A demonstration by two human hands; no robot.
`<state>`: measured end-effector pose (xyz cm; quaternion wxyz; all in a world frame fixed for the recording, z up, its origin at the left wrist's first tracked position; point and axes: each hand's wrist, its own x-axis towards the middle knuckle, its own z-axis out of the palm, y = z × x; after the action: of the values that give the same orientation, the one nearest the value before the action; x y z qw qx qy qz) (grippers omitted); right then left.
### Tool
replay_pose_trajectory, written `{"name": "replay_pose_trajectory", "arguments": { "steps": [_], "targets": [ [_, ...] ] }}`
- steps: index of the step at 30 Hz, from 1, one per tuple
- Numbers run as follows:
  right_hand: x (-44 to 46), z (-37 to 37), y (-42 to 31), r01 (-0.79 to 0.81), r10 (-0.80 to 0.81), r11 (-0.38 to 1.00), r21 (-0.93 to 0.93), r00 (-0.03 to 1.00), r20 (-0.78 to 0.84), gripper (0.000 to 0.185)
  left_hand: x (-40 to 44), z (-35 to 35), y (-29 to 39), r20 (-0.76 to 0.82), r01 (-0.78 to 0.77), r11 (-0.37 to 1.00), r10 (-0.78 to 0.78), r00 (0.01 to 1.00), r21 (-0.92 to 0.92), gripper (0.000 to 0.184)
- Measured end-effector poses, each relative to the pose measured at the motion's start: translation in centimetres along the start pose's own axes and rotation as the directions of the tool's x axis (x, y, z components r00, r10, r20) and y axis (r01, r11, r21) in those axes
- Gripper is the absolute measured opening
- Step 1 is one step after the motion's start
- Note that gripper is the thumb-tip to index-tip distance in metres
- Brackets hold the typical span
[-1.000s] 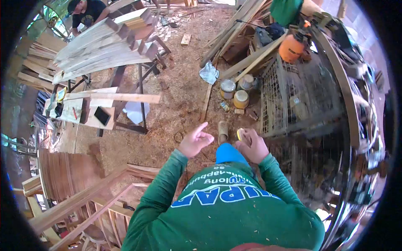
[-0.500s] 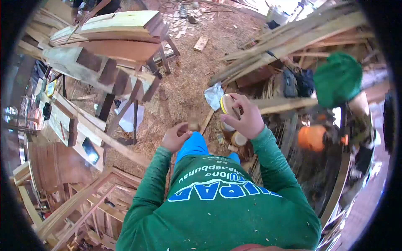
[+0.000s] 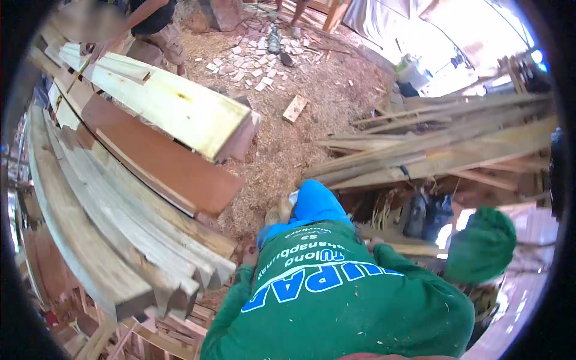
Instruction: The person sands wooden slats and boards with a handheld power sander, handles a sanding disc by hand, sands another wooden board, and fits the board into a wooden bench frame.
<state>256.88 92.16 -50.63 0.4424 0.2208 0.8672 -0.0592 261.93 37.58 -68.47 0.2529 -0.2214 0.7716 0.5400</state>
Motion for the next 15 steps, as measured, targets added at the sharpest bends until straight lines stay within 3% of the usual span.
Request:
{"name": "replay_pose_trajectory", "arguments": {
  "steps": [1, 4, 6, 7, 8, 9, 11, 13, 15],
  "targets": [
    [1.2, -2.3, -0.1, -0.046, 0.062, 0.993, -0.106, 0.986, 0.157, 0.064, 1.2, 1.5, -2.5, -0.013, 0.048, 0.997, -0.047, 0.999, 0.056, 0.063],
    [9.7, -9.3, -2.4, -0.006, 0.047, 0.971, -0.238, 0.985, 0.168, 0.080, 2.4, 3.2, 0.7, 0.053, 0.269, 0.963, -0.270, 0.961, 0.012, 0.068],
    [19.5, -16.0, -6.2, -0.061, 0.061, 0.990, -0.124, 0.998, -0.007, 0.087, 4.5, 3.8, 4.3, 0.077, 0.353, 0.934, -0.349, 0.934, -0.047, 0.072],
    [22.1, -20.5, -10.2, 0.113, -0.142, 0.956, -0.269, 0.986, -0.090, 0.086, 6.0, 4.0, 6.6, 0.067, 0.372, 0.925, -0.367, 0.928, -0.082, 0.074],
    [27.0, -24.1, -13.9, 0.088, -0.140, 0.969, -0.229, 0.966, -0.220, 0.102, 7.5, 4.1, 8.6, 0.054, 0.386, 0.916, -0.382, 0.922, -0.112, 0.076],
    [29.1, -29.5, -18.7, 0.247, -0.301, 0.942, -0.227, 0.921, -0.248, 0.101, 9.6, 4.3, 10.6, 0.035, 0.389, 0.910, -0.388, 0.921, -0.141, 0.078],
    [26.7, -40.9, -30.7, 0.438, -0.470, 0.876, -0.204, 0.870, -0.150, 0.096, 13.9, 5.2, 14.6, -0.008, 0.384, 0.902, -0.393, 0.919, -0.197, 0.082],
    [30.2, -47.9, -37.7, 0.576, -0.588, 0.809, -0.119, 0.795, -0.148, 0.096, 19.3, 6.4, 19.7, -0.051, 0.358, 0.900, -0.381, 0.923, -0.249, 0.086],
    [26.8, -55.5, -44.1, 0.593, -0.591, 0.805, 0.000, 0.802, -0.089, 0.094, 24.9, 7.0, 24.8, -0.093, 0.312, 0.905, -0.351, 0.932, -0.290, 0.089]
  ]
}}
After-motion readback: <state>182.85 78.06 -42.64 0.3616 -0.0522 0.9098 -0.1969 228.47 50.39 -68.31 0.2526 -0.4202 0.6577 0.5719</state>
